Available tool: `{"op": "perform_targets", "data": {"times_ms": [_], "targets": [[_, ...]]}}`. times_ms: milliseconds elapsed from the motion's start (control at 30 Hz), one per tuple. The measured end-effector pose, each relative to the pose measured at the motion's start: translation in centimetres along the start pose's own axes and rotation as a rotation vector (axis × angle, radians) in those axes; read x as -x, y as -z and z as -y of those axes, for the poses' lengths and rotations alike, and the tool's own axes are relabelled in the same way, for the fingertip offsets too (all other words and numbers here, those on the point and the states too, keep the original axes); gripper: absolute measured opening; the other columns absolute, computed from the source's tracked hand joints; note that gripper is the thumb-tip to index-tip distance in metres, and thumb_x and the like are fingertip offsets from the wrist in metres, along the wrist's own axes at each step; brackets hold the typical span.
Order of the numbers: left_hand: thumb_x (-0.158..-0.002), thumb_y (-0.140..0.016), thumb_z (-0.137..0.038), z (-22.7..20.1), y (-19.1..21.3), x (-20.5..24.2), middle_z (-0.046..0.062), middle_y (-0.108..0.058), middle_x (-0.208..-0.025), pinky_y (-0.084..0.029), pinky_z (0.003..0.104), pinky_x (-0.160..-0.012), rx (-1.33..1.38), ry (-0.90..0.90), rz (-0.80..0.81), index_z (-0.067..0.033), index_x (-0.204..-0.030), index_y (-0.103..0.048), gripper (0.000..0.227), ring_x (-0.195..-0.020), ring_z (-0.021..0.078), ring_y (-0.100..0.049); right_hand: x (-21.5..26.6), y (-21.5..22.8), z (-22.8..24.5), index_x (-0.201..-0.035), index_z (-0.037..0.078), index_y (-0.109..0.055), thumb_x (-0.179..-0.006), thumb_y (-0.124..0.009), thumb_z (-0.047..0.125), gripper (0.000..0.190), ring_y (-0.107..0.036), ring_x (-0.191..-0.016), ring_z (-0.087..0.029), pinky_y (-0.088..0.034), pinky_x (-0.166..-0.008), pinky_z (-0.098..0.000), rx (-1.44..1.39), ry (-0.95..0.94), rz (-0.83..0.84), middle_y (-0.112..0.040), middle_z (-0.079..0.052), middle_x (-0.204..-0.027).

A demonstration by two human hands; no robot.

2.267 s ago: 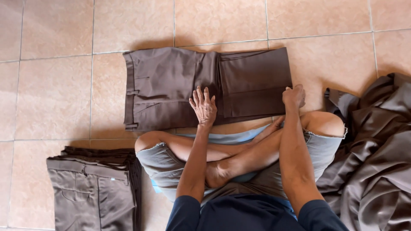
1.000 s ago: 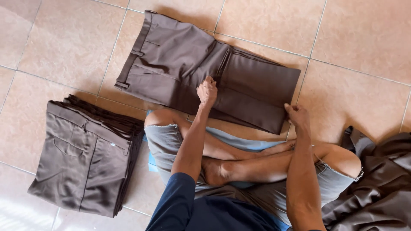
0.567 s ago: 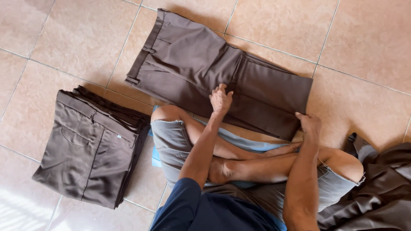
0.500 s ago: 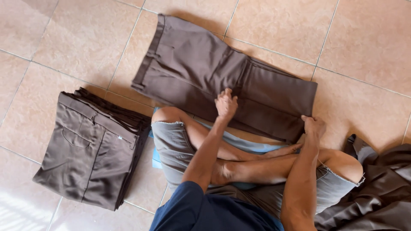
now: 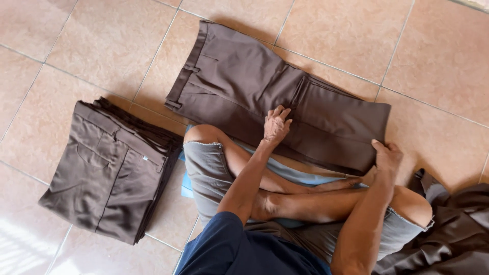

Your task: Folding brown trousers on a tiled floor in a sewing factory.

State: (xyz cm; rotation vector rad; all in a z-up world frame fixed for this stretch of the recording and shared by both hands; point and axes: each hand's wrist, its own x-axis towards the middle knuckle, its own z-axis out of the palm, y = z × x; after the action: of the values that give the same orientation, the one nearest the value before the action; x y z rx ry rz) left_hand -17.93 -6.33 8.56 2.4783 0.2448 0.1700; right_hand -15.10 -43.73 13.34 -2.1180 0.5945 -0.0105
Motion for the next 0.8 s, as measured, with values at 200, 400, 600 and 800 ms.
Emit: {"op": "perform_targets", "data": {"times_ms": [200, 400, 600, 800], "targets": [[-0.088, -0.066, -0.02, -3.2, -3.2, 3.1, 0.013, -0.063, -0.12, -0.052, 0.044, -0.087, 0.339, -0.211, -0.425, -0.0037, -0.12, -0.067, 0.036, -0.091, 0.0366, -0.063, 2.7, 6.5, 5.0, -0.111, 0.008, -0.072, -0.095, -0.079, 0.018, 0.019, -0.057, -0.078, -0.005, -0.049, -0.075, -0.0162, -0.342, 0.111, 0.041, -0.069, 0.005, -0.095], [-0.091, -0.072, -0.023, -10.1, -8.2, 6.2, 0.012, -0.07, -0.113, -0.053, 0.038, -0.09, 0.418, -0.249, -0.416, 0.0006, -0.111, -0.07, 0.031, -0.096, 0.0332, -0.068, 4.0, 12.2, 9.5, -0.119, 0.008, -0.074, -0.109, -0.082, 0.009, 0.012, -0.061, -0.085, -0.006, -0.053, -0.086, -0.017, -0.181, 0.402, -0.115, -0.073, 0.001, -0.105], [-0.096, -0.042, -0.06, -14.6, -2.0, 7.4, 0.01, -0.059, -0.147, -0.038, 0.037, -0.118, 1.054, 0.465, 0.533, -0.0048, -0.141, -0.058, 0.073, -0.138, 0.0277, -0.053, 6.0, 8.4, 18.2, -0.124, -0.017, -0.073, -0.116, -0.086, -0.008, 0.018, -0.052, -0.081, -0.021, -0.045, -0.077, -0.0309, -0.129, 0.861, -0.086, -0.067, -0.019, -0.102], [-0.097, -0.067, -0.072, -4.7, -20.0, 9.0, 0.016, -0.069, -0.128, -0.048, 0.04, -0.109, 1.857, 1.012, 0.352, -0.0103, -0.137, -0.066, 0.073, -0.118, 0.0302, -0.066, 8.3, -12.4, 26.5, -0.104, 0.036, -0.079, -0.097, -0.07, 0.065, 0.031, -0.074, -0.085, -0.021, -0.056, -0.074, -0.0332, 0.54, 0.811, -0.294, -0.076, 0.006, -0.088]]}}
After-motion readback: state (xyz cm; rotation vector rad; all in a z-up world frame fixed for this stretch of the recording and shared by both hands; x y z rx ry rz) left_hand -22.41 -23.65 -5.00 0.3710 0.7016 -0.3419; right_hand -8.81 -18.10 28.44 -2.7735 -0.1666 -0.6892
